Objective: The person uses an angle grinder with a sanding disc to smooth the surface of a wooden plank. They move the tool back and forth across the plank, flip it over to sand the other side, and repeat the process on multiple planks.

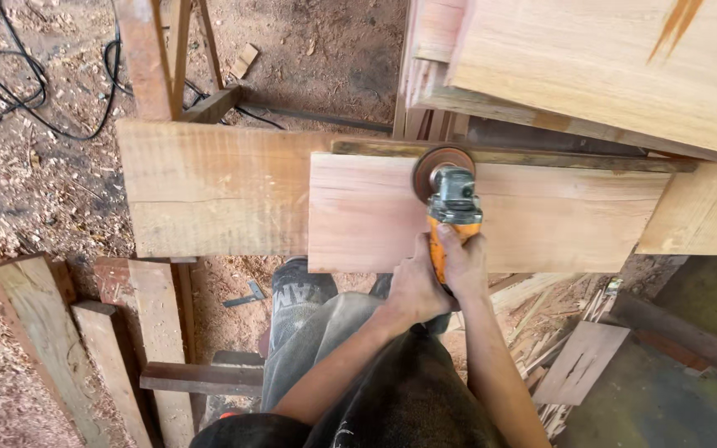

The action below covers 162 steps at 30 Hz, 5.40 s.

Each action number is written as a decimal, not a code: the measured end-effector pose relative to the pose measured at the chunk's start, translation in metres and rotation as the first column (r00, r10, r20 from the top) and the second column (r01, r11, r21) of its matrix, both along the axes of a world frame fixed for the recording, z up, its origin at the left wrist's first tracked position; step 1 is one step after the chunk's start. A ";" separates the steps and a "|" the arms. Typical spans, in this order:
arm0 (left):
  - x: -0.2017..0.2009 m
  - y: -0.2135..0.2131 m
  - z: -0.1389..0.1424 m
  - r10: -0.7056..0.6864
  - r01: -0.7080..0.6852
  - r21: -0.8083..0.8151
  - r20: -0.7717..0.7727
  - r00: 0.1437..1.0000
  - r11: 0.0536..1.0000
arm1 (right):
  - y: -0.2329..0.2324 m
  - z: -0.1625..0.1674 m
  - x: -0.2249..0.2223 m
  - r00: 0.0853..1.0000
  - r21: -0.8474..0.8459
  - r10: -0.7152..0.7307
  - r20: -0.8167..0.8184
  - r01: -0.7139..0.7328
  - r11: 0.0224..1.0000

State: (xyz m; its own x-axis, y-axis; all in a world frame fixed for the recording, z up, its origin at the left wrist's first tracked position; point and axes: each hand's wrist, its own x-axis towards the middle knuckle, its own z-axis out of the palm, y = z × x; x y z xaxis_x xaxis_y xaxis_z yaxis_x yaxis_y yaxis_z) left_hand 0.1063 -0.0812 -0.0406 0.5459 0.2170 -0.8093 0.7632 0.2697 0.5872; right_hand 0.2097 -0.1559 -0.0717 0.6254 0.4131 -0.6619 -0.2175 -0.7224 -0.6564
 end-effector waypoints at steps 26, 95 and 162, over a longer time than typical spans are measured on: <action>0.312 -0.179 -0.018 -0.431 0.434 -0.046 0.071 0.900 0.900 | -0.206 -0.003 0.282 0.884 -0.009 -0.453 0.114 0.456 0.890; 0.274 -0.169 -0.017 -0.402 0.403 -0.056 0.037 0.915 0.913 | -0.182 0.007 0.247 0.932 -0.066 -0.338 0.134 0.348 0.935; 0.133 -0.179 -0.013 -0.204 0.206 -0.057 0.046 0.978 0.977 | -0.170 0.014 0.121 0.983 -0.039 -0.128 0.129 0.133 0.990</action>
